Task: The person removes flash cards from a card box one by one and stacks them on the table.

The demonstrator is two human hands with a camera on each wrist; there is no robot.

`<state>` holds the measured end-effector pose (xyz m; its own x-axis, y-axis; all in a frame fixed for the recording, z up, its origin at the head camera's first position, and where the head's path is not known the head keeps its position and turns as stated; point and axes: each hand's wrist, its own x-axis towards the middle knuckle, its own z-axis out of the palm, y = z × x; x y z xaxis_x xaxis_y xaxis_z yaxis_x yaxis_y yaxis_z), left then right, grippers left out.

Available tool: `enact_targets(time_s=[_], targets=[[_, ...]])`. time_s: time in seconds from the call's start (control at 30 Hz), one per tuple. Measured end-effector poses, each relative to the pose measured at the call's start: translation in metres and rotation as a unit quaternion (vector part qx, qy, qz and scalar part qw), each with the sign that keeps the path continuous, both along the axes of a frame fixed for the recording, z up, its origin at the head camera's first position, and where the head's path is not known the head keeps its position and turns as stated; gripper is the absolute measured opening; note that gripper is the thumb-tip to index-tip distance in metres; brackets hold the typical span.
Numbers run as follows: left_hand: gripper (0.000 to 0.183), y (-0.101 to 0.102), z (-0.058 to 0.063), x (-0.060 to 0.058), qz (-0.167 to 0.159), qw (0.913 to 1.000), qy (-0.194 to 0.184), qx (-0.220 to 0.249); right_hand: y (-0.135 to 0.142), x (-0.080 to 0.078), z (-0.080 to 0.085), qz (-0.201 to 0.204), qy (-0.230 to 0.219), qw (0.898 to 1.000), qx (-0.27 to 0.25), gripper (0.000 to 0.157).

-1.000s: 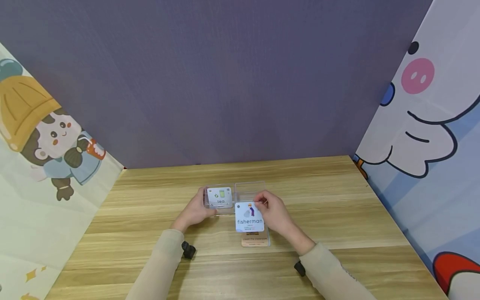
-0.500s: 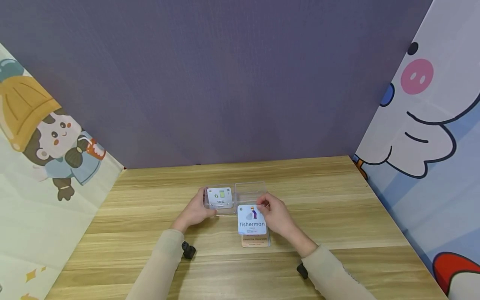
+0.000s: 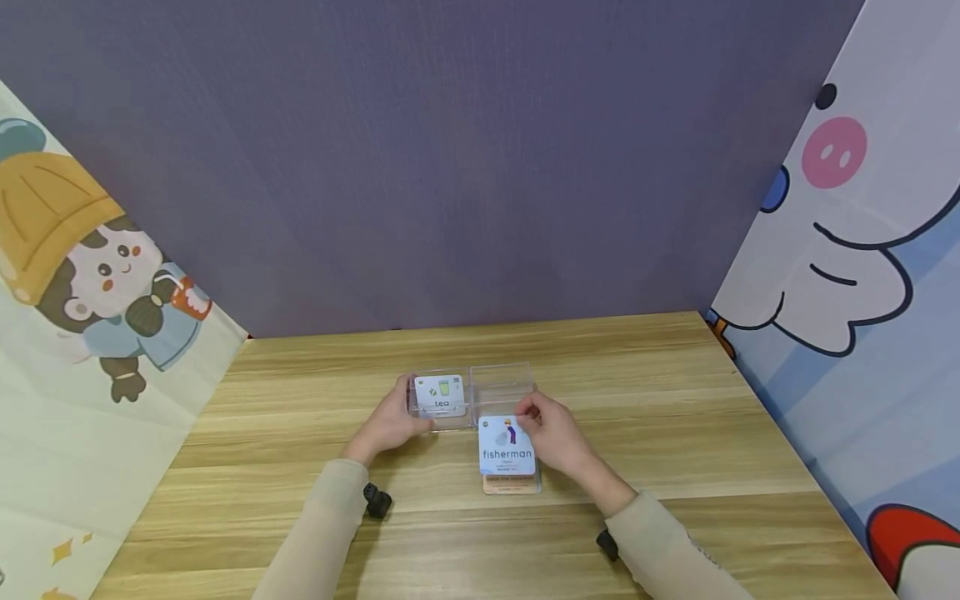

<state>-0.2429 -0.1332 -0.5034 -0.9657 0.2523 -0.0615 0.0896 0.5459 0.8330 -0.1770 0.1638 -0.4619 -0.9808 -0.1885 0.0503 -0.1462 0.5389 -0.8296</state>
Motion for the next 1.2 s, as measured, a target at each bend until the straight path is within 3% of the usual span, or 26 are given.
enact_targets(time_s=[0.5, 1.2], targets=[[0.101, 0.0, -0.001, -0.001, 0.0, 1.0, 0.0, 0.001, 0.002, -0.001, -0.007, 0.004, -0.015, 1.0, 0.023, 0.007], [0.1, -0.001, -0.002, -0.002, -0.001, 1.0, 0.005, -0.001, 0.0, 0.001, -0.012, 0.019, -0.043, 0.999, 0.007, 0.006]])
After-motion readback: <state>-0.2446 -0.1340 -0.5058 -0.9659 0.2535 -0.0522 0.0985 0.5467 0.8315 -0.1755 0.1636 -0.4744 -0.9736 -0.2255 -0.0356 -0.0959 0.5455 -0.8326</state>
